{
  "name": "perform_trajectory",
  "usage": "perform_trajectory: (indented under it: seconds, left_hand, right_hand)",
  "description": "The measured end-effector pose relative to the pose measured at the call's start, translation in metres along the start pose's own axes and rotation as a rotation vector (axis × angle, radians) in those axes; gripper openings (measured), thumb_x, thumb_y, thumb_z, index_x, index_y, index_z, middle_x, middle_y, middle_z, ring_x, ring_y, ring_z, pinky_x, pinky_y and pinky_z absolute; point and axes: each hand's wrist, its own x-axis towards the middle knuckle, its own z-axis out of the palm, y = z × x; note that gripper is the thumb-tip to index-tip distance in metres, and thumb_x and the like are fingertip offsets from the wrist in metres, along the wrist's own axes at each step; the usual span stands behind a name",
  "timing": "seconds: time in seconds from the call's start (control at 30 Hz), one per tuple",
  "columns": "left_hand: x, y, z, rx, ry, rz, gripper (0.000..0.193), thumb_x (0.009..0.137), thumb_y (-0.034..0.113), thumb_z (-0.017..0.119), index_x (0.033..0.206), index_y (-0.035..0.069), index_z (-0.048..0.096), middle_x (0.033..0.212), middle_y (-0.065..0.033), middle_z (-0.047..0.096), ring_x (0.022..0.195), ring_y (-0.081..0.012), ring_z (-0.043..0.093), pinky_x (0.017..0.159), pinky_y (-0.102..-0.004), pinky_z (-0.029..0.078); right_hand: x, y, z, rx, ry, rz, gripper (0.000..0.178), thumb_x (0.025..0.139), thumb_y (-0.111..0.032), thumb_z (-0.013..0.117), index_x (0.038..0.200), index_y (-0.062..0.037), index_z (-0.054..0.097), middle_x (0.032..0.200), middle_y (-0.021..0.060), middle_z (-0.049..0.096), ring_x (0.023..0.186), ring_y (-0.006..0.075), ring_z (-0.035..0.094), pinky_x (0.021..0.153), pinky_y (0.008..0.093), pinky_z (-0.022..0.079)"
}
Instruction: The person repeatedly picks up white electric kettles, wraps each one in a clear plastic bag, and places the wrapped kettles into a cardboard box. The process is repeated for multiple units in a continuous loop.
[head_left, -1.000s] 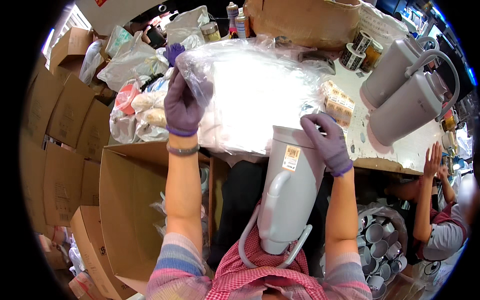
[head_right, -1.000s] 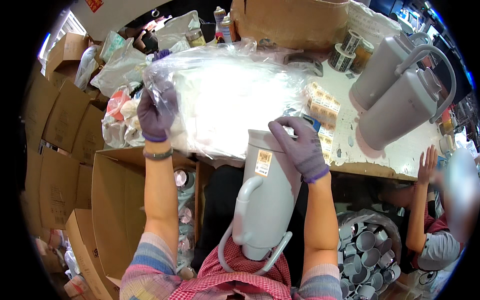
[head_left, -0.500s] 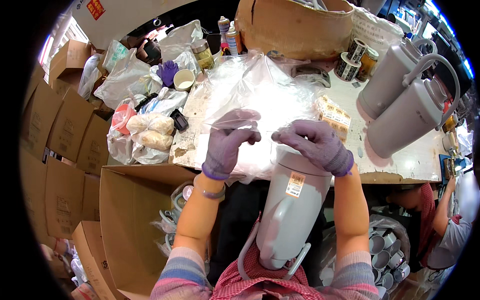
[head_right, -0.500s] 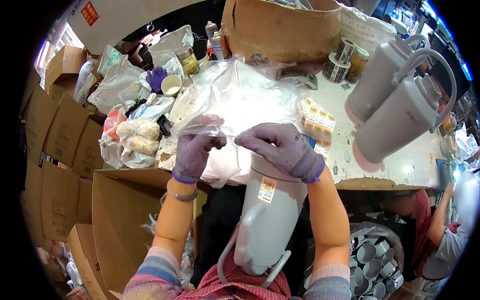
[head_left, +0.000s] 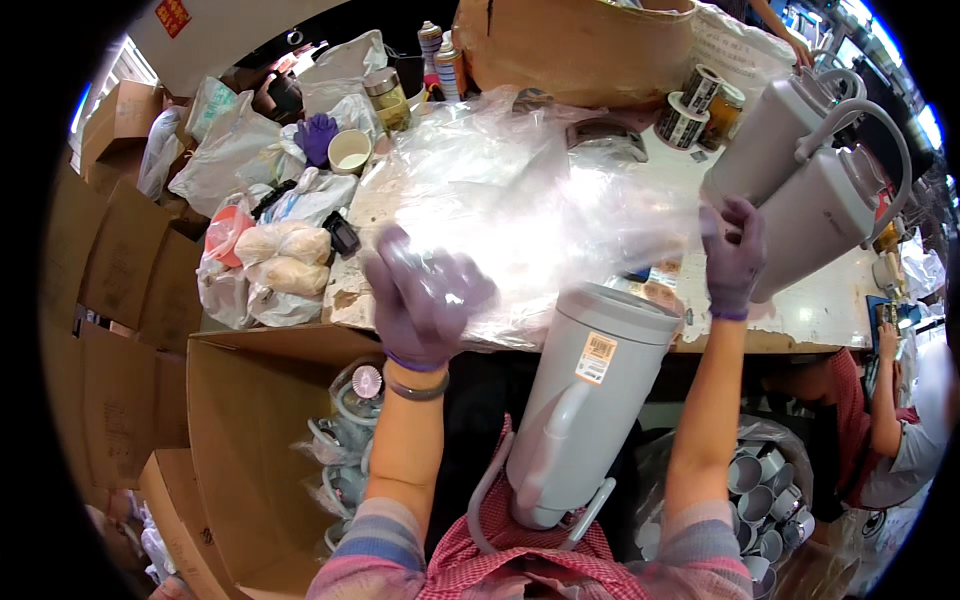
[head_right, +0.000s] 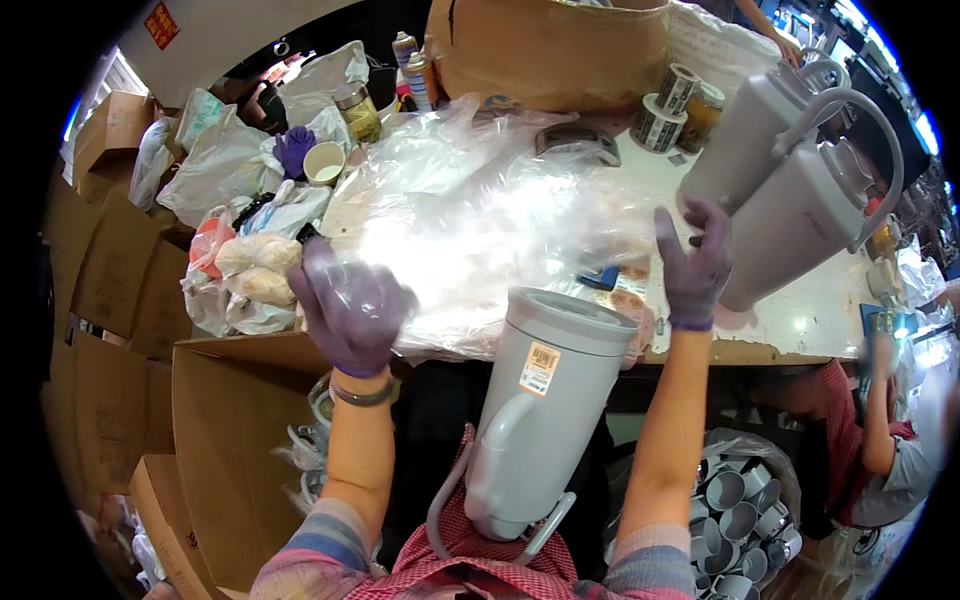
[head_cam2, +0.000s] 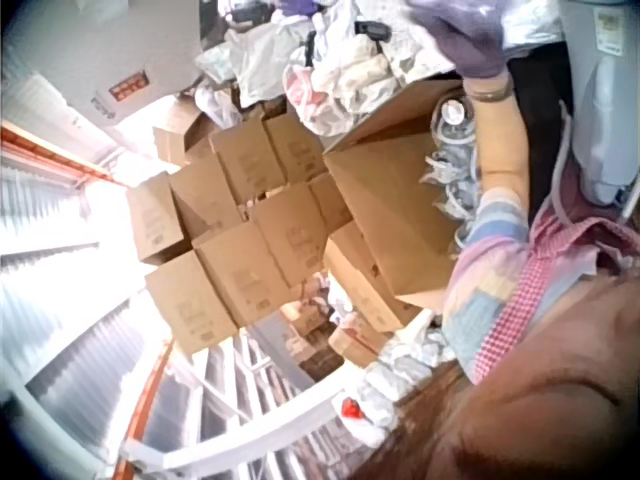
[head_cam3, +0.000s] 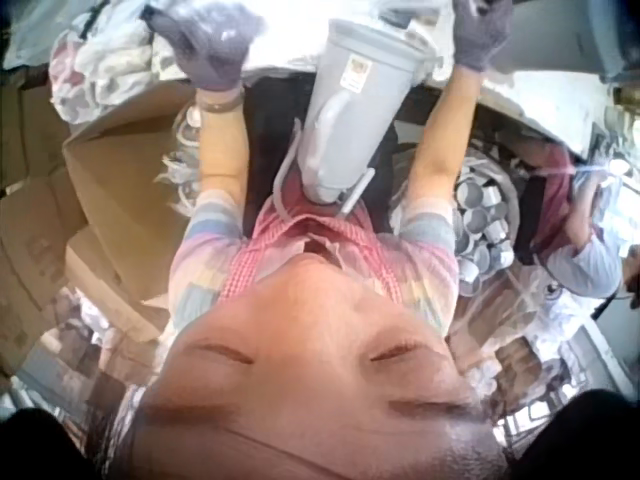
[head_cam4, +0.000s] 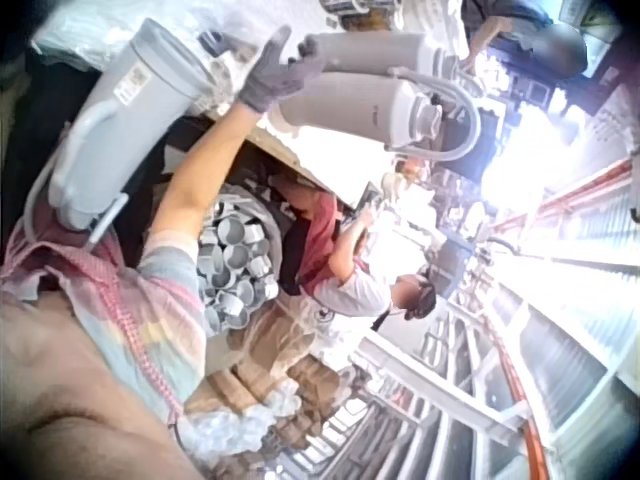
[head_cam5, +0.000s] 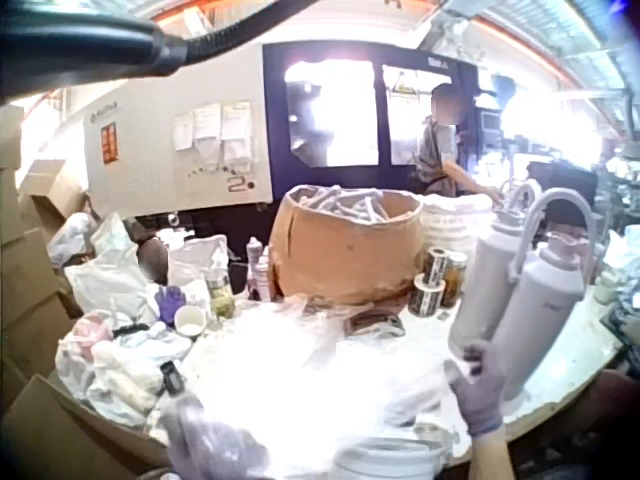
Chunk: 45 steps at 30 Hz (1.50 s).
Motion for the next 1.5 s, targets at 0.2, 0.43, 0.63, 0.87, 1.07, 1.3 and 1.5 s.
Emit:
perform_trajectory:
  seconds: [0.2,0.43,0.63,0.87,1.07,1.3,1.5]
  left_hand:
    - [-0.005,-0.053,-0.029,1.246,-0.469,-0.553,0.016,0.091,0.016,0.064,0.091,0.001,0.07,0.074,-0.0122,0.066,0.063,-0.0204,0.061,0.064,-0.0313,0.05]
    - [-0.118,-0.028,0.049,1.324,-0.206,-0.407,0.062,0.067,0.028,0.093,0.109,0.004,0.054,0.101,-0.0073,0.056,0.091,-0.0172,0.059,0.079,-0.0349,0.051]
    - [-0.191,-0.028,0.051,1.315,0.212,-0.261,0.038,0.078,0.018,0.083,0.088,0.005,0.049,0.086,-0.0043,0.052,0.078,-0.0136,0.054,0.066,-0.0297,0.046]
    - [-0.143,-0.005,0.042,0.699,0.567,-0.173,0.045,0.086,0.003,0.063,0.129,0.006,0.05,0.099,-0.0001,0.059,0.082,-0.0081,0.056,0.071,-0.0223,0.048]
    - [-0.162,-0.008,0.034,0.604,0.717,-0.167,0.045,0.086,0.005,0.068,0.128,0.008,0.053,0.097,-0.0011,0.059,0.081,-0.0096,0.057,0.07,-0.0243,0.05]
    - [-0.153,-0.004,0.027,0.554,0.846,-0.087,0.027,0.085,0.02,0.072,0.101,0.005,0.056,0.078,-0.004,0.057,0.064,-0.0129,0.055,0.058,-0.029,0.049]
    - [-0.133,0.026,0.059,1.081,0.376,-0.028,0.033,0.087,0.033,0.07,0.095,0.002,0.062,0.08,-0.0164,0.065,0.075,-0.0226,0.065,0.072,-0.0426,0.055]
  right_hand:
    - [-0.193,0.118,-0.03,-0.054,0.063,-0.017,0.038,0.085,-0.015,0.068,0.119,-0.0002,0.061,0.109,0.0177,0.061,0.102,0.0339,0.058,0.088,0.042,0.048]
    - [-0.265,0.025,-0.145,0.095,-1.215,0.19,0.033,0.077,-0.005,0.064,0.11,-0.0047,0.067,0.111,0.0171,0.066,0.108,0.0383,0.059,0.093,0.0469,0.048]
    - [-0.205,-0.146,-0.13,-0.114,-0.521,0.21,0.037,0.074,-0.012,0.069,0.11,-0.0065,0.064,0.122,0.0154,0.06,0.11,0.0396,0.056,0.094,0.051,0.043]
    - [-0.26,-0.161,-0.165,-0.38,-0.567,0.05,0.081,0.066,-0.017,0.076,0.137,-0.0014,0.041,0.131,0.0226,0.047,0.127,0.0411,0.041,0.109,0.0528,0.034]
    - [-0.349,-0.117,-0.182,0.232,-0.613,0.929,0.025,0.097,-0.014,0.054,0.116,0.0017,0.058,0.108,0.0111,0.054,0.096,0.022,0.056,0.082,0.0347,0.048]
    - [-0.328,-0.16,-0.186,0.239,-0.404,0.456,0.04,0.068,-0.004,0.071,0.102,-0.0048,0.05,0.097,0.0035,0.042,0.093,0.0213,0.046,0.088,0.0354,0.041]
    - [-0.292,-0.174,-0.184,-0.04,-0.408,0.0,0.032,0.064,-0.002,0.075,0.092,-0.0109,0.063,0.1,0.0086,0.063,0.089,0.0311,0.057,0.079,0.0453,0.045]
